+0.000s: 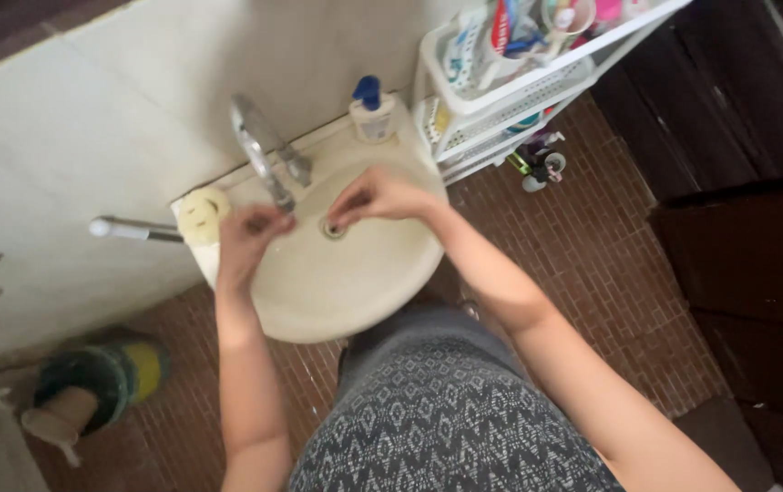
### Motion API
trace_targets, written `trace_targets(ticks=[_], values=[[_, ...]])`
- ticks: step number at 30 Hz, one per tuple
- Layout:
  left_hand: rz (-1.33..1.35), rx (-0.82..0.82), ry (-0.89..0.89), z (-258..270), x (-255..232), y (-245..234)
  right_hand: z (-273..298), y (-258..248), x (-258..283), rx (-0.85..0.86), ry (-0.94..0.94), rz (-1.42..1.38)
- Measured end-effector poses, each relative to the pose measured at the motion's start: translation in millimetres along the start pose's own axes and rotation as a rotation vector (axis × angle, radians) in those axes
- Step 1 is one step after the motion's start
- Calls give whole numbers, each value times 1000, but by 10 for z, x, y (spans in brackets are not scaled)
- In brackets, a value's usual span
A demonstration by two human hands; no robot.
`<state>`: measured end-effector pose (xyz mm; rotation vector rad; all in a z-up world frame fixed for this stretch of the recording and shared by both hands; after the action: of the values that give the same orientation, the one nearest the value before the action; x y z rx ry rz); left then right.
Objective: The recorder is seen rinsing a mug, organizing toothpaste, toothbrushes, and various bottles on a bathroom shelf.
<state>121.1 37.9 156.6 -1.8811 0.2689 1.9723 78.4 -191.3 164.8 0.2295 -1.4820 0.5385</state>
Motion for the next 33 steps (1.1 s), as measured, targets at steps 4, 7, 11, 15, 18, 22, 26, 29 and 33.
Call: trace_targets(ticks=[4,7,11,15,18,22,26,29,33], values=[[-187,44,19,319,162,360,42,527,-1203,-45,-81,1012],[-473,73,27,469,144,649,442,585,-522,-267,-314,1169],[-366,73,190,774,-529,925,940,527,-226,-316,-267,494],[-430,-39,-21,448,71,1061,1241,221,-440,-173,-172,547],[-923,-235,-531,296,1441,938,2061,158,77,-237,-390,777],[-830,241,-152,563,626,1938,2898,-267,274,-367,-528,930],[-1370,-262,-263,739,-388,2292,3533,-1039,86,-512,-371,679],[-1351,-229,-191,300,-530,2880,4039,-1792,-21,-672,-290,555],[-1071,88,267,-338,-122,3996,4750,-2674,-512,-916,-146,323]])
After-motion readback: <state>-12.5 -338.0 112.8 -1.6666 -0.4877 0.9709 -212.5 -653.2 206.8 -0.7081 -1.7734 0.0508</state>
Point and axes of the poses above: each hand's wrist, its own z-axis away from the middle knuckle, its own y-axis out of the palm, x = y × z, the point moved 8 cm from there along -z, towards the middle knuckle, and after that the axes turned 1 degree about x, right-handed, at the moved point
